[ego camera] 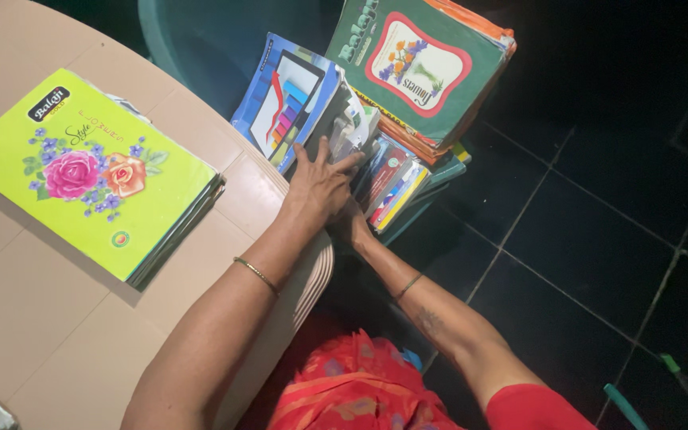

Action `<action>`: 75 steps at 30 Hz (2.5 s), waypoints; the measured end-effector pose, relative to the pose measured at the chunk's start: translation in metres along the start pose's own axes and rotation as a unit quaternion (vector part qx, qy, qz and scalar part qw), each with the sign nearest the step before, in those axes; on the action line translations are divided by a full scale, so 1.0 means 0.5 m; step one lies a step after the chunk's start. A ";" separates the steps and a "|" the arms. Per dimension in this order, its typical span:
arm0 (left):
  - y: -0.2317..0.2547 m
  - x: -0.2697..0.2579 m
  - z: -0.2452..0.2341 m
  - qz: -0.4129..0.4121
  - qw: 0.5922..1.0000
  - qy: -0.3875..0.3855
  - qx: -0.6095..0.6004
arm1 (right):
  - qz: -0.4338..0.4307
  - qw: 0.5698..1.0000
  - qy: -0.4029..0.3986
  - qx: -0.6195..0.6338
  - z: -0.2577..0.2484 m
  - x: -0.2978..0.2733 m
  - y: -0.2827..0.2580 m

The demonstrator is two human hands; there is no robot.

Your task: The person picks up various books from a chair and stacks them on a table. They handle each book individually, aligning them into a neat pile.

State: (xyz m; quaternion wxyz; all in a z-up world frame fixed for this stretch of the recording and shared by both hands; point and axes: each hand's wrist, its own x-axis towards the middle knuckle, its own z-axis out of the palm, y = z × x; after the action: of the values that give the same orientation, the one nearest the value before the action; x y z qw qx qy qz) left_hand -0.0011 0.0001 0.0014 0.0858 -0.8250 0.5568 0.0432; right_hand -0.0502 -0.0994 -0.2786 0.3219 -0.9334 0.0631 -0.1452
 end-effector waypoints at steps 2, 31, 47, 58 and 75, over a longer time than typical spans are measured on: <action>0.002 0.000 -0.002 0.030 0.999 -0.012 -0.016 | 0.036 0.999 -0.008 0.031 -0.028 -0.007 -0.013; -0.021 -0.023 -0.039 0.006 0.967 0.190 -0.167 | 0.274 0.846 0.458 -0.008 -0.264 0.045 0.271; -0.021 -0.020 -0.032 0.001 0.961 0.211 -0.179 | 0.342 0.707 0.407 0.466 -0.339 0.072 0.193; -0.024 -0.017 -0.037 -0.003 0.959 0.198 -0.203 | 0.389 0.697 0.323 0.508 -0.402 0.145 0.174; -0.027 -0.025 -0.056 -0.015 0.962 0.155 -0.224 | 0.279 0.858 0.391 0.183 -0.617 0.246 0.067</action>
State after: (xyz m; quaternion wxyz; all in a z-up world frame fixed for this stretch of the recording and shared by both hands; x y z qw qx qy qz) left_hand 0.0062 0.0111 0.0324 -0.1875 -0.8280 0.5271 0.0369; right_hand -0.0303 -0.3314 -0.0393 0.4623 -0.6676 0.4141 -0.4113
